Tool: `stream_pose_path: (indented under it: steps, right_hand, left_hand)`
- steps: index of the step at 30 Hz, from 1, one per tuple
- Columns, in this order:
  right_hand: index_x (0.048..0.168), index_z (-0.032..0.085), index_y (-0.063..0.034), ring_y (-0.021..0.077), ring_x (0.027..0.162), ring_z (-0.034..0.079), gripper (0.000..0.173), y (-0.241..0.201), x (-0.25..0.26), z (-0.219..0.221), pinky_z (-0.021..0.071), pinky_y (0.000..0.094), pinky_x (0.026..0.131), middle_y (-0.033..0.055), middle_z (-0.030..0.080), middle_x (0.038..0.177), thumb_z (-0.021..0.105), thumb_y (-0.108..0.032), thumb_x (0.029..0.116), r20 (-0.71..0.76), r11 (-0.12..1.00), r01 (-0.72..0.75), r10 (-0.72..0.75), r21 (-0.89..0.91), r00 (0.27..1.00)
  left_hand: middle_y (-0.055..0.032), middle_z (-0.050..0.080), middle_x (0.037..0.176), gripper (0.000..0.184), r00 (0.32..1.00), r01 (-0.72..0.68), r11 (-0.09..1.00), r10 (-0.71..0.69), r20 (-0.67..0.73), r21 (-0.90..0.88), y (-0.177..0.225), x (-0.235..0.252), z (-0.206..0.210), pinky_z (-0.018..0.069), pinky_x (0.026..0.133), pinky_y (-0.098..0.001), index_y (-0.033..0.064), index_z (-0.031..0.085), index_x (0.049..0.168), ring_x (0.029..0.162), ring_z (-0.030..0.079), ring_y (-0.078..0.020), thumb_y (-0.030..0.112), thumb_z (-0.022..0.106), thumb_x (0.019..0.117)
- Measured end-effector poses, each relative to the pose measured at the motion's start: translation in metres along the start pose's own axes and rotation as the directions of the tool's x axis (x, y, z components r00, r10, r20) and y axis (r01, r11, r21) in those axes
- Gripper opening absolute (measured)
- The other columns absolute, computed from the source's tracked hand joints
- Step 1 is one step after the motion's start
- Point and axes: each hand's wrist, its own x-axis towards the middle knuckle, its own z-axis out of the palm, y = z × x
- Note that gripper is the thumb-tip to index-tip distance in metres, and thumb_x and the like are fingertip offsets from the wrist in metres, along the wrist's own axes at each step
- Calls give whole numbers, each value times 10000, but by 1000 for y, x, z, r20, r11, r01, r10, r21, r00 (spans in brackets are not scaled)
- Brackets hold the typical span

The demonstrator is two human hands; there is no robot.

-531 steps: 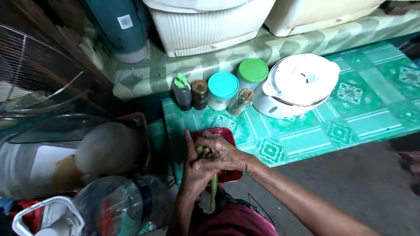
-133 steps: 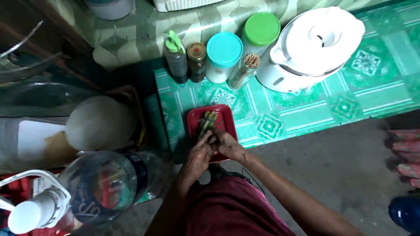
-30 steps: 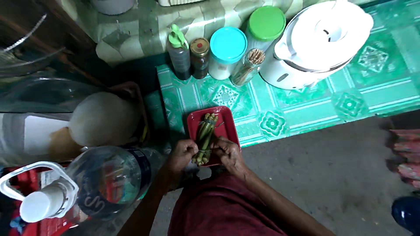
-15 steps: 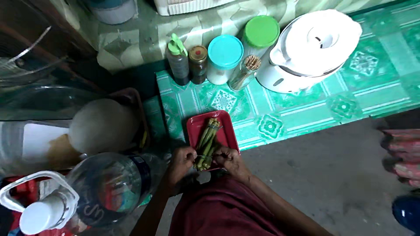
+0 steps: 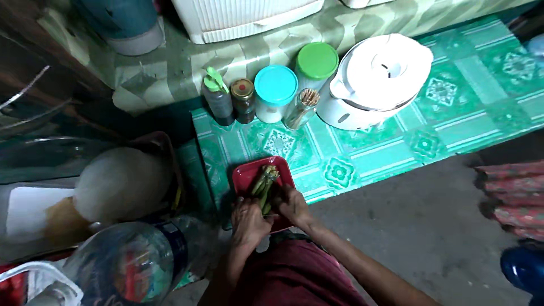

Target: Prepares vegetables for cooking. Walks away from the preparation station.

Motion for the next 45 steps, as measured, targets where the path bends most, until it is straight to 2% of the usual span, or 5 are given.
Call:
stream_pose_path:
  steps: [5, 16, 20, 25, 45]
  right_hand:
    - [1169, 692, 22, 481, 1340, 501, 418, 2, 33, 3, 392, 696, 1061, 277, 606, 1335, 751, 111, 764, 141, 535, 615, -678, -579, 722]
    - [1282, 619, 45, 480, 1267, 524, 450, -45, 61, -21, 326, 675, 1067, 279, 623, 1267, 757, -140, 896, 401, 575, 542, -364, -613, 841]
    - [1099, 690, 1, 307, 896, 688, 345, -54, 38, -46, 546, 524, 807, 172, 701, 956, 778, -247, 876, 171, 924, 358, -334, -135, 927]
    - [1218, 625, -55, 107, 887, 679, 351, -42, -8, -18, 584, 332, 806, 32, 708, 1009, 621, -287, 954, 181, 725, 143, -350, 674, 919]
    - [1035, 717, -179, 89, 766, 727, 267, 55, -26, -97, 626, 289, 637, 14, 745, 893, 635, -399, 908, -186, 129, 212, -187, 969, 965]
  left_hand:
    - [-118, 703, 936, 233, 994, -73, 821, 14, -108, -567, -50, -19, -21, 571, 754, -367, -9, 707, 1124, 801, 665, -171, 132, 734, 941]
    - [-30, 628, 738, 195, 903, -99, 169, -399, -160, -981, -89, -39, -12, 551, 542, -228, 16, 593, 1058, 598, 625, -86, 100, 418, 1064]
    - [-30, 637, 875, 153, 843, -202, 270, -442, -307, -942, -69, -28, -8, 547, 650, -250, 25, 628, 1118, 734, 619, -78, 111, 538, 1030]
    - [-48, 685, 920, 247, 868, -198, 482, -317, -381, -854, -15, -23, 2, 559, 725, -285, 6, 687, 1116, 808, 650, -87, 194, 537, 1059]
    - [-283, 581, 1330, 305, 947, -218, 962, 168, -274, -165, 30, 107, 46, 503, 1014, -561, -33, 669, 1264, 1196, 604, -424, 58, 654, 974]
